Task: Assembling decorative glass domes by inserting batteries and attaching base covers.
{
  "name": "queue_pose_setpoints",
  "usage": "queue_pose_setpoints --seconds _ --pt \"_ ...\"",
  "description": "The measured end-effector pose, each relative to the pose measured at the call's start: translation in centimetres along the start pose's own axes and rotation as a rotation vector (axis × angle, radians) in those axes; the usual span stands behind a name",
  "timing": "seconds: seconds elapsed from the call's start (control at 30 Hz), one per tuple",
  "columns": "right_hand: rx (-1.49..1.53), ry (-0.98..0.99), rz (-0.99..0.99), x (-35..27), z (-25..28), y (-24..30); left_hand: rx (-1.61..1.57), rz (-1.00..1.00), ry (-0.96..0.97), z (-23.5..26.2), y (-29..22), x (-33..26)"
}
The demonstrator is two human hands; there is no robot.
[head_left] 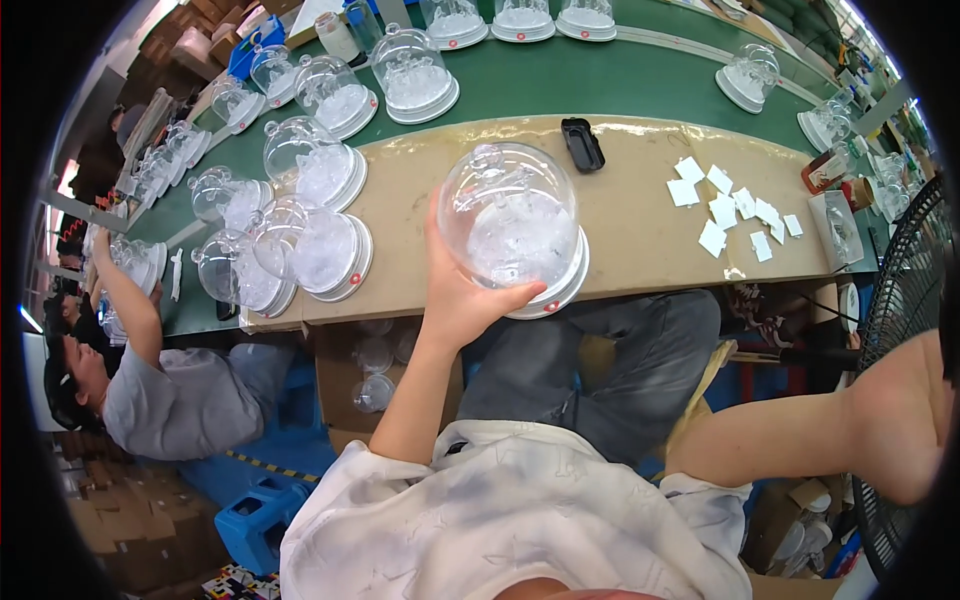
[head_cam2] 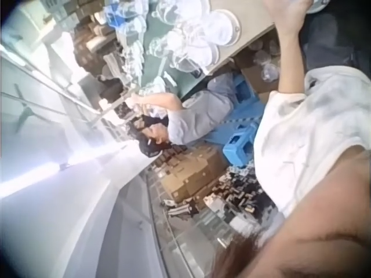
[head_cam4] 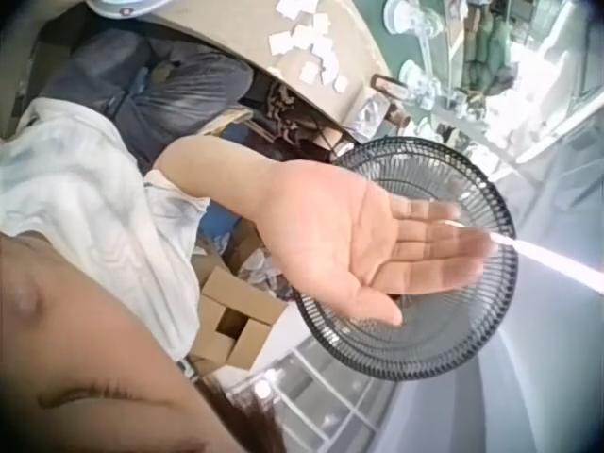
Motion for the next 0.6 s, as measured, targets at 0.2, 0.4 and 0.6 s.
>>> queue_pose_setpoints --seconds 0.2,0.4,0.6 --pt "-0.373 0.699 -0.361 -12.4 -9.1 -8.0 0.357 -0.063 0.037 -1.5 -0.7 0.2" --pt "0.023 0.022 -0.464 -5.9 1.0 -7.6 0.024 0.034 0.048 1.7 0.8 0.0" --pt "0.169 0.05 -0.909 -15.9 1.1 -9.7 -0.057 0.053 0.021 1.7 1.1 0.0"
Point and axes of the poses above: each hand's wrist, its own x-axis towards the middle knuckle, its own z-axis out of the back of the hand, y = z × x, the point moved 3 cm from there along x, towards the middle knuckle, and after that the axes turned 6 degrees about -y, right-handed, at the moved point
